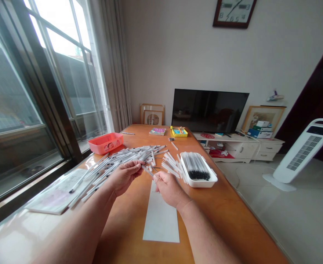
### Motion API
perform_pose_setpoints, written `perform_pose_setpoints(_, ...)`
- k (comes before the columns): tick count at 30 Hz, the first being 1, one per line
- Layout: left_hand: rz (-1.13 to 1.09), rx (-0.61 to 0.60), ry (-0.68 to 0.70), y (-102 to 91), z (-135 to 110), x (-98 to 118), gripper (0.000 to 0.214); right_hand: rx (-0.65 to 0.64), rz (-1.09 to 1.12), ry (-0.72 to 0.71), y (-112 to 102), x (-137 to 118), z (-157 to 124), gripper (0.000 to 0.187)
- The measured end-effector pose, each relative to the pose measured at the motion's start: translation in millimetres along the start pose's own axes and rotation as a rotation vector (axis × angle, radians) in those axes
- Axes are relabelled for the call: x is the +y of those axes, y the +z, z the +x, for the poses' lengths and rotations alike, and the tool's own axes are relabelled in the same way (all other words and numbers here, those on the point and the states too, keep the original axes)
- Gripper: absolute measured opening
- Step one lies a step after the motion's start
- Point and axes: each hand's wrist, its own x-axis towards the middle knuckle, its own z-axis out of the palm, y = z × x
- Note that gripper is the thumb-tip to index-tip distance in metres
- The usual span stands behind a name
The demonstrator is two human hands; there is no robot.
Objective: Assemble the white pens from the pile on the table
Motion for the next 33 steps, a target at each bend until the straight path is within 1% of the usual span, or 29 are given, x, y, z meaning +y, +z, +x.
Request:
perform_pose_setpoints(5, -0.102, 0.067, -0.051, 2.1, -1.6, 3.0, 0.031, 0.027, -0.018, -0.029, 1.4, -2.0, 1.0, 0.039)
perform_pose_setpoints(10, -0.058, 0.075, -0.05, 1.5, 0.6, -4.5, 0.027, 0.028, -0.06, -0.024, 2.3, -3.9, -0.9, 0.037)
perform_pose_setpoints(12, -0.034, 0.057, -0.038, 0.7, 1.6, -6.0, 0.027, 0.015, -0.03, -0.013, 2.3, -4.0, -1.4, 0.038)
perform_pose_setpoints(16, -0.06, -0.03, -0.054, -0.2, 1.4, -2.6, 0.023, -0.034, 0.134, 0.04, 0.7, -4.1, -1.2, 0.043)
perform_pose_setpoints(18, -0.078, -0.057, -0.074, -0.2, 0.6, -0.6, 0.028, -0.044, 0.183, 0.053, -0.1, -5.0, -1.0, 0.045)
perform_pose_setpoints(20, -0.079, -0.024, -0.083, -0.2, 0.1, -0.5, 0.032, -0.039, 0.189, 0.061, 0.1, -6.6, -1.0, 0.046)
perform_pose_setpoints(23, -0.012, 0.105, -0.079, -0.3, 0.3, -3.7, 0.031, -0.036, 0.166, 0.07, 2.1, -9.0, -1.2, 0.043)
perform_pose_setpoints(25, 0.044, 0.153, -0.062, -0.2, 0.9, -5.8, 0.032, -0.038, 0.154, 0.072, 3.7, -9.7, -1.2, 0.042)
perform_pose_setpoints(28, 0.064, 0.133, -0.04, 0.3, 1.4, -5.1, 0.032, -0.044, 0.155, 0.081, 4.9, -8.9, -0.8, 0.04)
perform_pose_setpoints(31, 0.028, 0.059, -0.044, 2.1, 0.6, -0.4, 0.027, -0.055, 0.183, 0.092, 4.4, -8.5, -0.3, 0.04)
perform_pose_setpoints(33, -0.003, 0.018, -0.058, 4.0, -0.7, 2.6, 0.029, -0.053, 0.2, 0.091, 4.1, -9.3, -0.2, 0.04)
